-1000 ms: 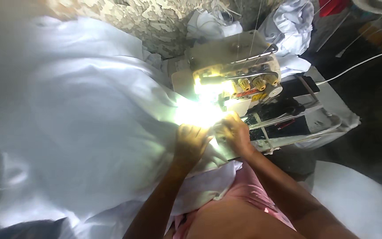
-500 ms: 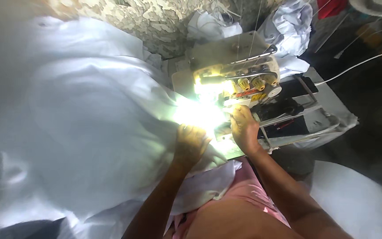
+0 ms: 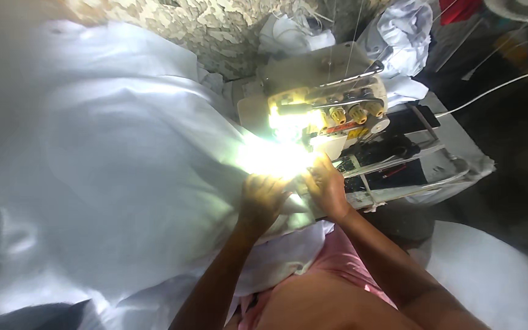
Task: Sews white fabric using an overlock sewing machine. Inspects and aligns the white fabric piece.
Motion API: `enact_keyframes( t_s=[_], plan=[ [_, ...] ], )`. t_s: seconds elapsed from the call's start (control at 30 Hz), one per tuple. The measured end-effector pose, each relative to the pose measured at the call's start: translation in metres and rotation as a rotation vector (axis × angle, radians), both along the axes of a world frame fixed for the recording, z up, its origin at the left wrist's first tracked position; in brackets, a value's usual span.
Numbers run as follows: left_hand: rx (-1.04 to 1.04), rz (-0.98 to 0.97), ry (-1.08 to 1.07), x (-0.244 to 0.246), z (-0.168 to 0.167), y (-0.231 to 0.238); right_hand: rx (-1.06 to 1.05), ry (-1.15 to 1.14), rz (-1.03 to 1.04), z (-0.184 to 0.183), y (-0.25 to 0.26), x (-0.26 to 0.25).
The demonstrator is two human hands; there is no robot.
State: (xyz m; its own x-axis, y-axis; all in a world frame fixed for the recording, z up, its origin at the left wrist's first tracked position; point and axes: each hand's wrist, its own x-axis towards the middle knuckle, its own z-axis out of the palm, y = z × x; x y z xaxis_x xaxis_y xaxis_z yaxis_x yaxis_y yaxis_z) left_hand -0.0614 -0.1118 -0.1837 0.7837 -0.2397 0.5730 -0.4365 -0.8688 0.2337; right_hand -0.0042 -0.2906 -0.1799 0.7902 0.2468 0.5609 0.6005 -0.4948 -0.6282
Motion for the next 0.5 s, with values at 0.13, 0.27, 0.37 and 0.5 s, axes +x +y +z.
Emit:
enact_keyframes(
  t_s=[0.13,0.27,0.37,0.5],
  plan=[
    [-0.049,-0.031,-0.005,-0.002,-0.002,0.004,0.142,0.369,0.009,-0.014,-0.002,-0.014],
    [-0.067,-0.025,-0.001,-0.003,-0.002,0.005,0.399,0.800,0.123,-0.028,-0.003,-0.021],
    [-0.071,-0.042,-0.020,-0.002,-0.003,0.007,0.510,0.908,0.163,-0.027,-0.005,-0.021],
    [-0.081,-0.058,-0.006,0.001,0.001,0.010,0.518,0.799,0.192,-0.038,0.005,-0.022]
  ],
)
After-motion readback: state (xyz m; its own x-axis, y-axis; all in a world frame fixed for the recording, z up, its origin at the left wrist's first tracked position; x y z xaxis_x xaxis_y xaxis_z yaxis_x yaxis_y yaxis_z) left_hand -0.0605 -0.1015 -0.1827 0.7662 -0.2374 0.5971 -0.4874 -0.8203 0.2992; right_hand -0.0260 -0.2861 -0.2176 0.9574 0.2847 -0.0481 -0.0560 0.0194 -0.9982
